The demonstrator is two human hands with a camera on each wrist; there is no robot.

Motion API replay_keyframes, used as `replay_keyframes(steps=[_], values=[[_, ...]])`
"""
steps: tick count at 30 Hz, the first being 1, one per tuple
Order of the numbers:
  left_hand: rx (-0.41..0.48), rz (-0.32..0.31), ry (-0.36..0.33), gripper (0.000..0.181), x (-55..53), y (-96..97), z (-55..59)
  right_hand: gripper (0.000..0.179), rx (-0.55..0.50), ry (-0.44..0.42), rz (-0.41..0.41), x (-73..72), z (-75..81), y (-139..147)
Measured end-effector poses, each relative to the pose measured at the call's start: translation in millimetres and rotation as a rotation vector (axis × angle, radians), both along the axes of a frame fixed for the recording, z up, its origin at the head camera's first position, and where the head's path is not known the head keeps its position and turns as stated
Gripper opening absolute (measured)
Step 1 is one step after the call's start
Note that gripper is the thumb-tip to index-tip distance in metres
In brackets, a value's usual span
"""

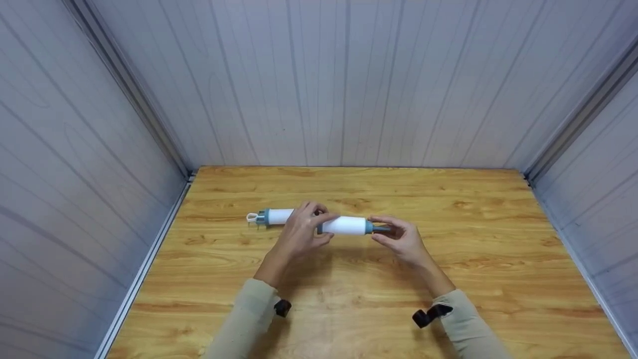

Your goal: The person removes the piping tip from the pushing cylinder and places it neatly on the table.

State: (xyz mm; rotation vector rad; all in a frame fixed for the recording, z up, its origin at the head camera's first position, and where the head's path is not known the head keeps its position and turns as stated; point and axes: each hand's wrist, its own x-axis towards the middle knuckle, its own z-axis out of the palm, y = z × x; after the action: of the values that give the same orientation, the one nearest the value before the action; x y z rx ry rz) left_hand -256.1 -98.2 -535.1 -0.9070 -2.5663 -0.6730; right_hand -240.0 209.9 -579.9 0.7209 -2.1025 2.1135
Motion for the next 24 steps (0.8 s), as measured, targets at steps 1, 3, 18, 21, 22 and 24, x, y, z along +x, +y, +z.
replay_keyframes(steps=[1, 3, 18, 21, 22, 24], values=[[-0.002, -0.001, 0.004, 0.044, 0.1, 0.5, -0.1, 0.039, 0.004, -0.002, -0.006, -0.1, 0.1, -0.6], [-0.011, -0.003, 0.015, 0.044, 0.5, 1.3, -0.3, 0.036, 0.012, -0.003, -0.018, 0.0, 0.3, -1.4], [-0.033, -0.078, 0.131, 0.047, 11.1, -1.0, 10.7, 0.03, 0.004, -0.018, -0.001, 8.9, 10.9, 2.1], [-0.042, -0.089, 0.153, 0.046, 14.1, -1.8, 16.2, 0.029, 0.009, -0.006, 0.015, 11.9, 17.3, 1.5], [-0.042, -0.094, 0.162, 0.046, 14.9, -1.7, 18.0, 0.029, 0.016, 0.003, 0.02, 12.8, 19.4, 1.4], [-0.04, -0.107, 0.187, 0.047, 16.1, -1.2, 21.2, 0.028, 0.028, 0.015, 0.028, 14.2, 22.8, 0.8]])
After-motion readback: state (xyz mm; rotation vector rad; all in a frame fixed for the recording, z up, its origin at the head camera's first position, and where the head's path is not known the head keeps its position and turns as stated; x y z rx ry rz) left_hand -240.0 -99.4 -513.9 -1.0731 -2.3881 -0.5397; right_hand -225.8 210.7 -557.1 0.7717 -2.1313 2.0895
